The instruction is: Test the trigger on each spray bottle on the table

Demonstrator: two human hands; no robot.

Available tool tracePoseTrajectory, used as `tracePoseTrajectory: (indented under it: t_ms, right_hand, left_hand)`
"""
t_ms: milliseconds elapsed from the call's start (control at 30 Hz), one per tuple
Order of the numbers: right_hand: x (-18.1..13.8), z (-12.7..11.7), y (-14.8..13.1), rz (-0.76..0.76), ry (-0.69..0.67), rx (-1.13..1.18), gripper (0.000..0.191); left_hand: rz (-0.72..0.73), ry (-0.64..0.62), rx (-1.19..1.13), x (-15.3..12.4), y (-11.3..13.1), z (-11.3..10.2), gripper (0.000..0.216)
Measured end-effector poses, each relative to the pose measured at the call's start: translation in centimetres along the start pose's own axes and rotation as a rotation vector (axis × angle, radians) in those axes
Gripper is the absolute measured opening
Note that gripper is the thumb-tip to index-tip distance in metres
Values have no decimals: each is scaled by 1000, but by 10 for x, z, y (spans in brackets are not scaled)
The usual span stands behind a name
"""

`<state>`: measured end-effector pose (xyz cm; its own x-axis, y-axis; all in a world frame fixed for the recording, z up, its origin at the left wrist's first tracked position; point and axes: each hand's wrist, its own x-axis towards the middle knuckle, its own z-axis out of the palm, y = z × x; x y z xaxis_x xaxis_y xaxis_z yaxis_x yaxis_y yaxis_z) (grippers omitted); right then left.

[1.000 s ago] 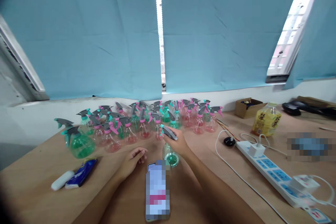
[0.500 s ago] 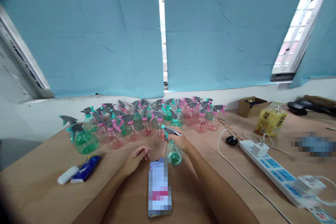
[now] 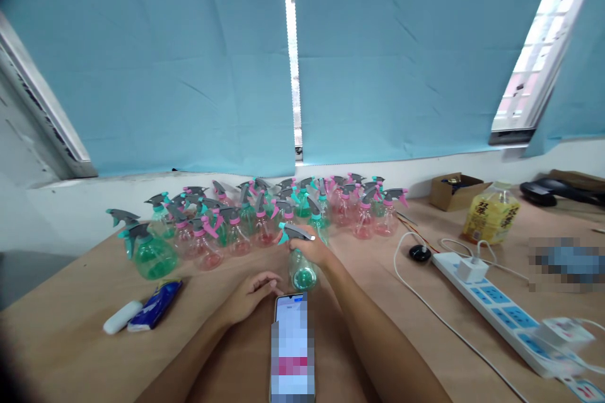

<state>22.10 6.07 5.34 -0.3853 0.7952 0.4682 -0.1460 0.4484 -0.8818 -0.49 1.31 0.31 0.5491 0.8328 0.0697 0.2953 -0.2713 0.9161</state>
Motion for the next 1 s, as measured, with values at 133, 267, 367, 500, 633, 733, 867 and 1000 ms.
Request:
tracePoseTrajectory:
  t_ms: [133, 267, 367, 500, 633, 733, 867, 1000]
  right_hand:
    - [1, 8, 0, 28, -16, 44, 22]
    - [0, 11, -3, 20, -93, 5, 21]
    - [0, 11, -5, -5, -140, -38, 29]
    - [0, 12, -3, -5, -147, -23, 32]
    - [0, 14, -1, 25, -98, 32, 25]
    - [-1, 15, -3, 25, -97, 12, 26]
    - [-2, 15, -4, -9, -106, 13, 31]
    - [1, 14, 0, 27, -80, 60, 27]
  left_hand:
    - [7, -42, 20, -3, 8, 1, 39]
    - [20, -73, 27, -4, 10, 0, 40]
    - [29, -98, 11, -4, 6, -1, 39]
    - [11, -167, -54, -4, 2, -1, 36]
    - [27, -141, -48, -4, 2, 1, 34]
    - [55, -40, -24, -2, -2, -1, 33]
    - [39, 141, -87, 5, -14, -7, 35]
    - [4, 190, -162, 9, -21, -10, 38]
